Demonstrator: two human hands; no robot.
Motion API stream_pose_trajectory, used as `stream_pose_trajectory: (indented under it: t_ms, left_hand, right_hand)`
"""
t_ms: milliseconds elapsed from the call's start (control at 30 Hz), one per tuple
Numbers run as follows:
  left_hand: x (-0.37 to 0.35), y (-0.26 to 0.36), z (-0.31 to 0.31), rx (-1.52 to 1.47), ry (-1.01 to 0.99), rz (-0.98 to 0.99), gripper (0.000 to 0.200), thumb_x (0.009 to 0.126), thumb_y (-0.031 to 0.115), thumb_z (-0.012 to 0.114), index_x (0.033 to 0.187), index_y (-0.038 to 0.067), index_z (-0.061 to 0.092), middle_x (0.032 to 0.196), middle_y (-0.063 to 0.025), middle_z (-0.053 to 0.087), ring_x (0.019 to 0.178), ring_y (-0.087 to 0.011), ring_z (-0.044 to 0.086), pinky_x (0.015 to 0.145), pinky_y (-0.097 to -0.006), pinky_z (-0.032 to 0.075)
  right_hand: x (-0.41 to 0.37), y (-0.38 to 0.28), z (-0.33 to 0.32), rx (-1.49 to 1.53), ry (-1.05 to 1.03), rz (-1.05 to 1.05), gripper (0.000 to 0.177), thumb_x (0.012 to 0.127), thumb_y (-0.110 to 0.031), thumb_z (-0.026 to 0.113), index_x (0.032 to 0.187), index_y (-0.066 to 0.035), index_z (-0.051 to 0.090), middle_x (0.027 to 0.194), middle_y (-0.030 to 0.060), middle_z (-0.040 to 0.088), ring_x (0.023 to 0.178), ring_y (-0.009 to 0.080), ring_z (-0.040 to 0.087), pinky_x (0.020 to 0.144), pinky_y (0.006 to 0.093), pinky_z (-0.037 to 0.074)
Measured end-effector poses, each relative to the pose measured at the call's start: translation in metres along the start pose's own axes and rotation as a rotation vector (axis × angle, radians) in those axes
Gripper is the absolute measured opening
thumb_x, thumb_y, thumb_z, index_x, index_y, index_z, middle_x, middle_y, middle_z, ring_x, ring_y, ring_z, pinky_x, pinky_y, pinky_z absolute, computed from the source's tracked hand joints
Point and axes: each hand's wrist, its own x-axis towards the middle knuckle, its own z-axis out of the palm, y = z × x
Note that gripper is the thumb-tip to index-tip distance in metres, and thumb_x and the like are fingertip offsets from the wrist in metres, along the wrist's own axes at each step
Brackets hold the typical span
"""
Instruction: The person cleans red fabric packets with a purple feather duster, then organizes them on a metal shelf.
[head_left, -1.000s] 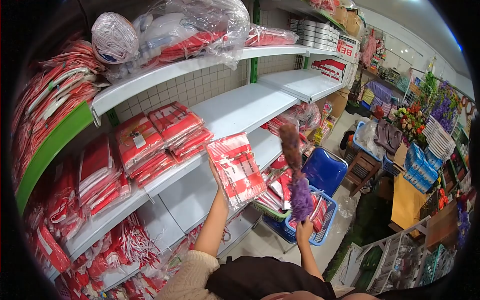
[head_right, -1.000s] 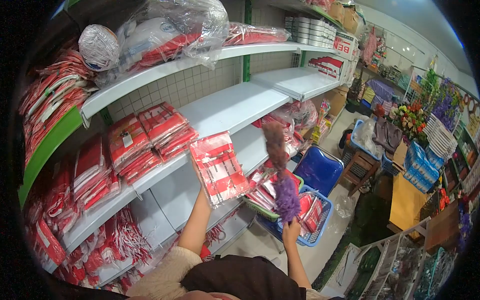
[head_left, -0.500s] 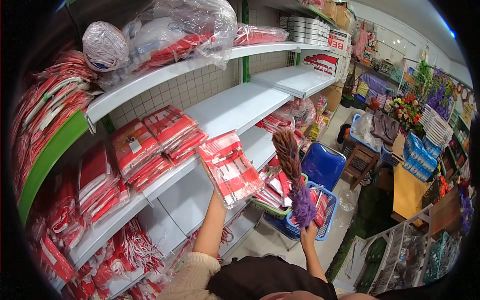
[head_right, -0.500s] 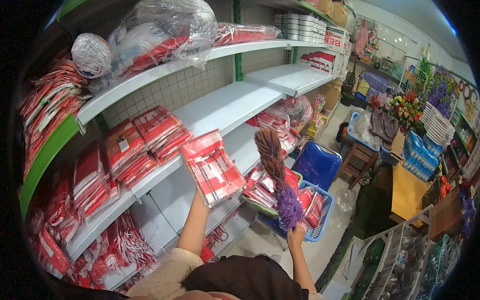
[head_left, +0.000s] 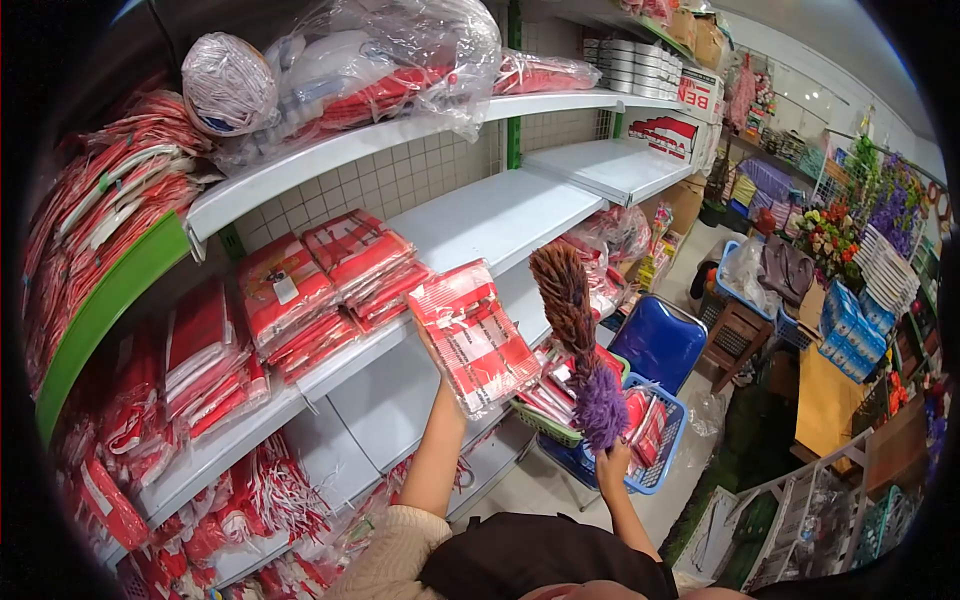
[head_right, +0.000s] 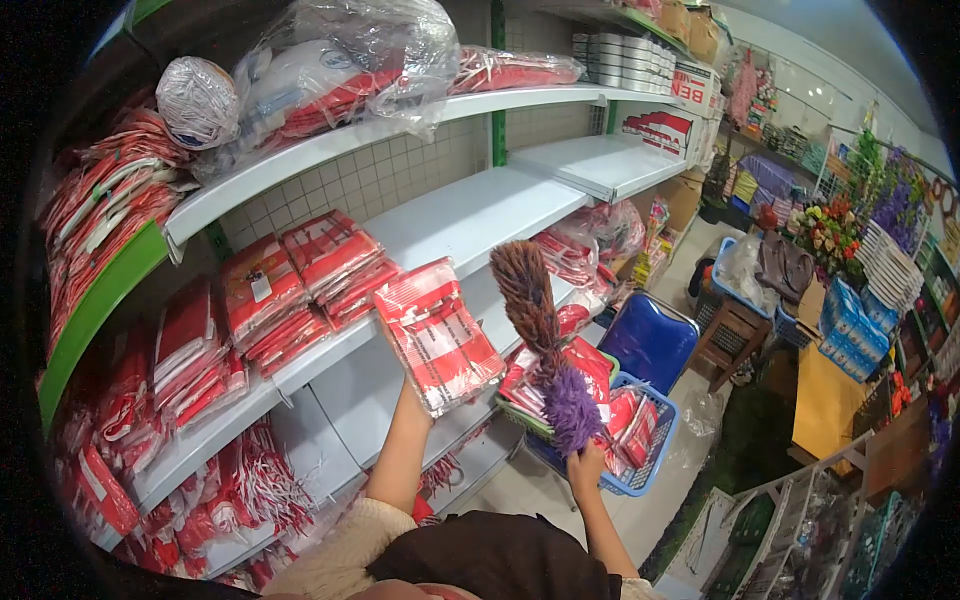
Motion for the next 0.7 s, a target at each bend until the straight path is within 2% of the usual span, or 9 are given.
stream_pose_trajectory:
  t_ms: [100, 200, 233, 367, 467, 500, 600, 633, 700]
  left_hand:
    - [0.011, -0.007, 0.003, -0.122, 0.021, -0.077, 0.055, 0.081, 0.048, 0.048, 0.122, 0.012, 0.052, 0.116, -0.0067, 0.058, 0.101, -0.0187, 0.056, 0.087, -0.0345, 0.045]
    - [0.015, -0.014, 0.006, -0.254, 0.036, -0.155, 0.055, 0.081, 0.048, 0.048, 0.122, 0.012, 0.051, 0.117, -0.0066, 0.057, 0.102, -0.0187, 0.056, 0.088, -0.0346, 0.044]
    - [0.017, -0.015, 0.007, -0.311, 0.041, -0.189, 0.055, 0.081, 0.048, 0.048, 0.122, 0.012, 0.051, 0.117, -0.0066, 0.057, 0.102, -0.0187, 0.056, 0.088, -0.0346, 0.044]
    - [0.017, -0.02, 0.008, -0.521, 0.07, -0.295, 0.055, 0.082, 0.048, 0.048, 0.123, 0.012, 0.05, 0.118, -0.0066, 0.057, 0.102, -0.0188, 0.055, 0.088, -0.0348, 0.044]
    - [0.012, -0.02, 0.009, -0.693, 0.098, -0.379, 0.055, 0.082, 0.048, 0.048, 0.123, 0.012, 0.05, 0.118, -0.0066, 0.056, 0.103, -0.0188, 0.055, 0.088, -0.0349, 0.044]
    - [0.011, -0.019, 0.009, -0.749, 0.112, -0.402, 0.055, 0.082, 0.048, 0.048, 0.123, 0.012, 0.05, 0.118, -0.0066, 0.056, 0.103, -0.0188, 0.055, 0.088, -0.0349, 0.044]
    - [0.004, -0.018, 0.006, -0.924, 0.177, -0.468, 0.055, 0.082, 0.048, 0.047, 0.124, 0.012, 0.049, 0.119, -0.0065, 0.056, 0.103, -0.0189, 0.054, 0.089, -0.035, 0.043]
    - [0.003, -0.017, 0.003, -0.991, 0.21, -0.487, 0.055, 0.082, 0.048, 0.047, 0.124, 0.012, 0.049, 0.119, -0.0065, 0.056, 0.104, -0.0189, 0.054, 0.089, -0.0351, 0.043]
    - [0.005, -0.015, -0.007, -1.098, 0.275, -0.512, 0.055, 0.082, 0.048, 0.047, 0.124, 0.012, 0.048, 0.119, -0.0065, 0.055, 0.104, -0.0189, 0.054, 0.089, -0.0351, 0.043]
  right_hand:
    - [0.016, 0.011, 0.009, -0.027, -0.044, -0.191, 0.014, 0.066, -0.01, 0.056, 0.069, 0.001, 0.049, 0.06, 0.0232, 0.051, 0.063, 0.0407, 0.053, 0.055, 0.047, 0.039]
    - [0.041, 0.017, 0.012, -0.117, -0.168, -0.255, 0.015, 0.071, -0.01, 0.057, 0.076, 0.004, 0.055, 0.066, 0.0251, 0.055, 0.063, 0.0414, 0.054, 0.055, 0.0454, 0.041]
    - [0.046, 0.019, 0.016, -0.148, -0.147, -0.206, 0.016, 0.073, -0.011, 0.057, 0.077, 0.005, 0.055, 0.065, 0.025, 0.055, 0.06, 0.0408, 0.054, 0.053, 0.0449, 0.04]
    - [0.068, -0.002, 0.024, 0.145, -0.074, -0.015, 0.014, 0.074, -0.009, 0.053, 0.077, 0.005, 0.054, 0.061, 0.0259, 0.053, 0.055, 0.0405, 0.053, 0.051, 0.0433, 0.038]
    - [0.08, -0.007, 0.031, 0.09, -0.115, -0.195, 0.015, 0.068, -0.01, 0.058, 0.071, 0.002, 0.052, 0.061, 0.0237, 0.053, 0.059, 0.0414, 0.053, 0.053, 0.047, 0.039]
    - [0.085, -0.013, 0.034, 0.16, -0.092, -0.292, 0.015, 0.064, -0.01, 0.06, 0.066, 0.001, 0.05, 0.058, 0.0228, 0.051, 0.056, 0.0404, 0.052, 0.053, 0.0475, 0.039]
    - [0.1, -0.013, 0.045, -0.026, -0.22, -0.485, 0.018, 0.061, -0.011, 0.062, 0.064, 0.0, 0.049, 0.056, 0.0212, 0.05, 0.054, 0.0397, 0.051, 0.052, 0.0476, 0.039]
    - [0.105, -0.021, 0.048, -0.012, -0.229, -0.476, 0.012, 0.069, -0.009, 0.057, 0.067, 0.001, 0.051, 0.06, 0.0238, 0.052, 0.055, 0.04, 0.052, 0.051, 0.048, 0.038]
    - [0.117, -0.018, 0.069, -0.019, -0.204, -0.383, 0.017, 0.064, -0.012, 0.061, 0.067, 0.0, 0.05, 0.058, 0.0216, 0.051, 0.054, 0.0402, 0.052, 0.051, 0.0483, 0.039]
